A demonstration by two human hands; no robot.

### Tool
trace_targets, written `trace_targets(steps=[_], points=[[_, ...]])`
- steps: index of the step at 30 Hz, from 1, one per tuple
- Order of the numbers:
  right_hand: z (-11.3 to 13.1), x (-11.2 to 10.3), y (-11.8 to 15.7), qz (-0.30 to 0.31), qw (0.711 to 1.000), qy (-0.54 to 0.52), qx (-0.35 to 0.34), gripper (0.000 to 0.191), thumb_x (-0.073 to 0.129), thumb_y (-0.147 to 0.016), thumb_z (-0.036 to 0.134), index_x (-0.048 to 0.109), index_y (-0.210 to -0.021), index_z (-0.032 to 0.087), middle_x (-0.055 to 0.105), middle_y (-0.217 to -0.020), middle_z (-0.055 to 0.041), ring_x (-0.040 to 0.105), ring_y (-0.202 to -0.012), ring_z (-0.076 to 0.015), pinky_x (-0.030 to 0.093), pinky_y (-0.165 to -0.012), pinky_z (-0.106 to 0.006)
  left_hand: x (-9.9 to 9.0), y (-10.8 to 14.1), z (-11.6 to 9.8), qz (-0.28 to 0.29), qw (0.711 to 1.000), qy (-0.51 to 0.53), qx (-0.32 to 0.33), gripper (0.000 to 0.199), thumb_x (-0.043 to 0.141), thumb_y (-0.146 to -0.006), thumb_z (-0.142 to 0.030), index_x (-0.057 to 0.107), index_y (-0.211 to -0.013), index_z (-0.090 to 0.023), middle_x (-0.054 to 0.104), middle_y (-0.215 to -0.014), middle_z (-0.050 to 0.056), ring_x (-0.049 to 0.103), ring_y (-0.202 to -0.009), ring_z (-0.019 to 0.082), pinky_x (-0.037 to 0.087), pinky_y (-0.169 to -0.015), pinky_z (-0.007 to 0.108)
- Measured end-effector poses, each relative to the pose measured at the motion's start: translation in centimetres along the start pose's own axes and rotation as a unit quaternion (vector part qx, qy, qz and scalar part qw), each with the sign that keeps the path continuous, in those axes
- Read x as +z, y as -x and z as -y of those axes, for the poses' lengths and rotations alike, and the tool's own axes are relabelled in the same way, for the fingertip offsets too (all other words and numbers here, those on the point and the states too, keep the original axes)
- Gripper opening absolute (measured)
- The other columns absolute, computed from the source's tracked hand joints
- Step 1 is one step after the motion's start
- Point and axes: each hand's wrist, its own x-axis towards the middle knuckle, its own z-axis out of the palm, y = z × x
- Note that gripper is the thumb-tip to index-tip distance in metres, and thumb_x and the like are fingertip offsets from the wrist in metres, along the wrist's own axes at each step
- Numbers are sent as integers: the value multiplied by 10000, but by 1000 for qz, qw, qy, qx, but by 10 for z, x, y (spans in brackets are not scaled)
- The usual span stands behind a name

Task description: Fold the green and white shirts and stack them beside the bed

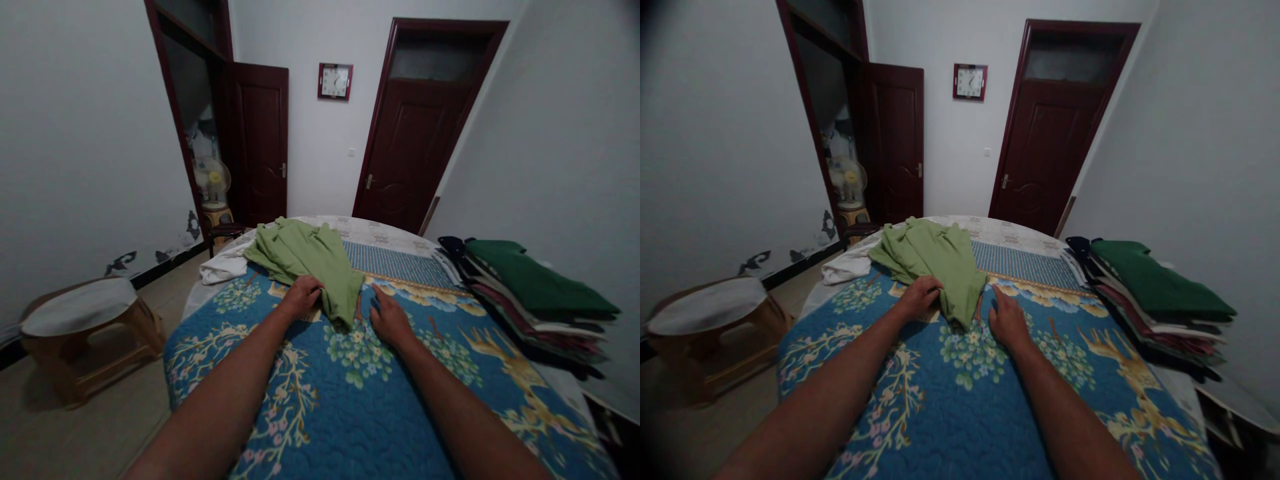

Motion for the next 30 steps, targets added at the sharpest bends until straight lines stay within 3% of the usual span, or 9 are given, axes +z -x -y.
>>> trace_targets(steps=[3, 6, 9, 13, 16, 20, 26, 30], points=[[20, 10, -21, 9, 1000, -2, 22, 712, 543, -973, 277, 425, -1672, 214, 569, -1596, -177, 562, -1415, -359, 438, -1171, -550, -10, 1, -9, 36, 997, 69, -16, 100, 729, -765, -223, 816, -759, -272, 801, -885, 51, 720, -974, 262, 542, -1069, 393], [29, 17, -37, 15, 999, -1, 50, 600, 557, -965, 256, 579, -1564, 255, 509, -1649, -152, 515, -1453, -378, 410, -1182, -580, -21, 2, -19, 91, 988, 121, -17, 105, 737, -775, -301, 827, -786, -247, 799, -871, 45, 727, -917, 250, 578, -976, 361], [30, 19, -47, 13, 999, -33, 36, 435, 534, -933, 186, 747, -1306, 256, 597, -1565, -107, 538, -1415, -330, 404, -1191, -526, -29, 4, -23, 133, 977, 166, -6, 162, 749, -805, -366, 827, -785, -226, 782, -836, 42, 725, -847, 236, 589, -884, 333], [22, 8, -48, -59, 985, -154, 42, 410, 433, -920, 214, 733, -1198, 181, 701, -1374, -151, 586, -1291, -302, 432, -1134, -451, -33, 5, -16, 154, 979, 131, -24, 163, 713, -846, -358, 814, -815, -234, 773, -865, 30, 707, -873, 223, 569, -888, 307], [17, -7, -43, -130, 955, -240, 117, 340, 376, -954, 338, 673, -1071, 220, 737, -1096, -103, 620, -1053, -281, 475, -965, -392, -31, 4, -4, 104, 993, 56, -29, 125, 664, -867, -282, 770, -811, -245, 747, -870, 32, 680, -881, 223, 562, -929, 327], [18, -27, -41, -200, 924, -289, 150, 234, 385, -973, 420, 543, -889, 270, 627, -837, -17, 562, -860, -243, 435, -820, -343, -29, 2, 9, 2, 998, -28, -47, 138, 604, -920, -236, 674, -803, -258, 703, -915, 56, 657, -957, 246, 538, -1019, 375], [36, -55, -48, -280, 903, -302, 120, 258, 403, -1008, 448, 537, -903, 254, 591, -838, -4, 531, -827, -220, 416, -788, -330, -35, -6, 14, -155, 982, -72, -76, 221, 435, -1027, -229, 560, -849, -264, 659, -956, 81, 647, -990, 254, 520, -1006, 385], [69, -67, -43, -258, 907, -324, 68, 295, 433, -1040, 498, 564, -952, 248, 613, -851, -7, 540, -836, -215, 434, -771, -316, -41, -10, 25, -218, 961, -117, -126, 277, 365, -1060, -249, 571, -875, -248, 675, -974, 101, 649, -996, 263, 512, -963, 377]])
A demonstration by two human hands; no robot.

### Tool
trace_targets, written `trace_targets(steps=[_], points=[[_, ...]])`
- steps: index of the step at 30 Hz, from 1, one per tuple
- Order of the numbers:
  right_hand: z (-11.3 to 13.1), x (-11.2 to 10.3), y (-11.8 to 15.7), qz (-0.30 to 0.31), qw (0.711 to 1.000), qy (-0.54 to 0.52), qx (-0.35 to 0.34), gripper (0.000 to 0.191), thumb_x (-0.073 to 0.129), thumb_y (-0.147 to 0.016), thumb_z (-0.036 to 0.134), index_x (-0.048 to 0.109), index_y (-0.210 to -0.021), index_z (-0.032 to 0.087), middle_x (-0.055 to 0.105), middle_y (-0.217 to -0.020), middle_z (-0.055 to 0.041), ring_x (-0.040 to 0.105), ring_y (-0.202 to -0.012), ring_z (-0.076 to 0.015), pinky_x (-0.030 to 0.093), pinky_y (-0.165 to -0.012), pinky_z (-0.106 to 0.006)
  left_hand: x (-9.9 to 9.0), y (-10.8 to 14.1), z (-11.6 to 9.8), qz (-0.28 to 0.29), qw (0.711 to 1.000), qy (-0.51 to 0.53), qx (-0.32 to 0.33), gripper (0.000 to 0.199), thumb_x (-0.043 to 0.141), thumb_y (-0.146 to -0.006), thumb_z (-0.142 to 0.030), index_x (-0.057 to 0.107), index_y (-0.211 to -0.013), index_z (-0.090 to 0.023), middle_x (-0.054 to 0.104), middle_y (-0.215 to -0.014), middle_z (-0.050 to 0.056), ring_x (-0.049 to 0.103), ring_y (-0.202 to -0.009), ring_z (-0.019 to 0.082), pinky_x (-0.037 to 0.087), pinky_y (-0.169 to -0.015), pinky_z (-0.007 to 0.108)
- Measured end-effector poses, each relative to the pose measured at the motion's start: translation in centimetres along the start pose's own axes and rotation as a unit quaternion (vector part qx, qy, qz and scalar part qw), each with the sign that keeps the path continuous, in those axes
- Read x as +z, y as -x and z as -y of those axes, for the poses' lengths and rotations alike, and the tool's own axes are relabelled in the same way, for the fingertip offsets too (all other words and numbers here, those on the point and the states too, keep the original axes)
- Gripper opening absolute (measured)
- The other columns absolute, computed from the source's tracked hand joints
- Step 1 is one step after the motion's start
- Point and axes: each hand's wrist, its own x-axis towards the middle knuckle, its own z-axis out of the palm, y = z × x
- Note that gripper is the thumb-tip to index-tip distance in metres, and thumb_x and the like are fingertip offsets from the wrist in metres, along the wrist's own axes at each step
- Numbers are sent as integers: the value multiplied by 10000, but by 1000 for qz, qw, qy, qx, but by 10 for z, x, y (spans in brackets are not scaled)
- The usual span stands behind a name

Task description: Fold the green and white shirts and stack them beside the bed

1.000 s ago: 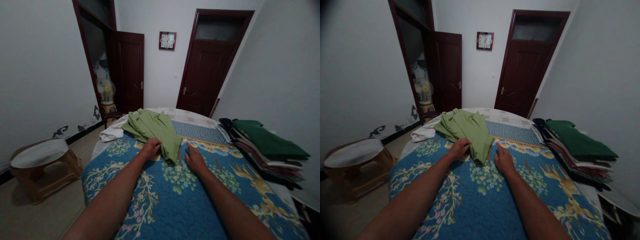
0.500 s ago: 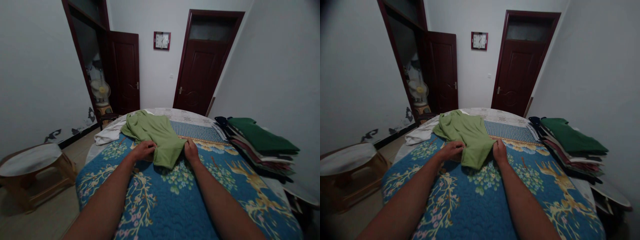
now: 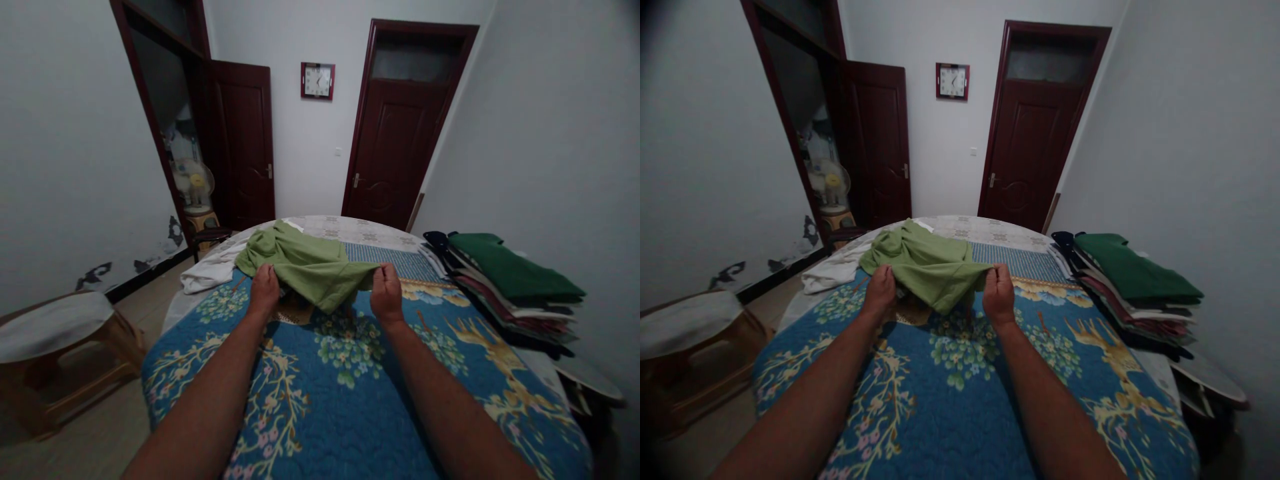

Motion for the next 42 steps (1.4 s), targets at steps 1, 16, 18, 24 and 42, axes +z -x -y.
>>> trace_targets(steps=[1, 16, 18, 24, 42], points=[[9, 4, 5, 24, 1000, -10, -7, 300, 446, -1048, 504, 576, -966, 246, 619, -854, -6, 543, -830, -212, 434, -762, -313, -1, -2, 5, -15, 999, -25, -25, 286, 362, -1060, -249, 590, -888, -240, 684, -987, 109, 652, -1010, 268, 509, -955, 375], [0, 58, 81, 462, 886, 21, -44, 225, 627, -1017, 370, 674, -869, 209, 667, -810, 21, 611, -787, -159, 399, -696, -249, -7, -3, 14, 21, 989, -69, -126, 341, 564, -969, -377, 723, -1197, -180, 799, -1098, 152, 742, -1058, 318, 547, -923, 389], [-1, 57, 78, 453, 891, -6, -26, 242, 615, -1024, 391, 700, -890, 209, 691, -826, 16, 636, -802, -168, 431, -710, -254, -5, 2, 4, 76, 993, -26, -89, 452, 603, -956, -459, 677, -1313, -191, 797, -1161, 132, 745, -1081, 304, 551, -944, 381], [-25, 50, 60, 301, 946, 119, 2, 226, 558, -1028, 277, 737, -1135, 190, 774, -1082, -92, 699, -1014, -224, 508, -931, -317, 1, 20, -11, 225, 970, -96, -3, 791, 777, -805, -564, 602, -1485, -199, 712, -1412, 201, 677, -1293, 378, 506, -1074, 430], [-46, 59, 49, 339, 870, 353, -58, 301, 498, -1096, 314, 778, -1141, 213, 696, -1197, -114, 628, -1140, -232, 465, -984, -295, -2, 12, -17, 264, 918, 277, -103, 889, 743, -699, -317, 568, -1558, -166, 784, -1242, 86, 737, -1129, 291, 568, -1031, 410]])
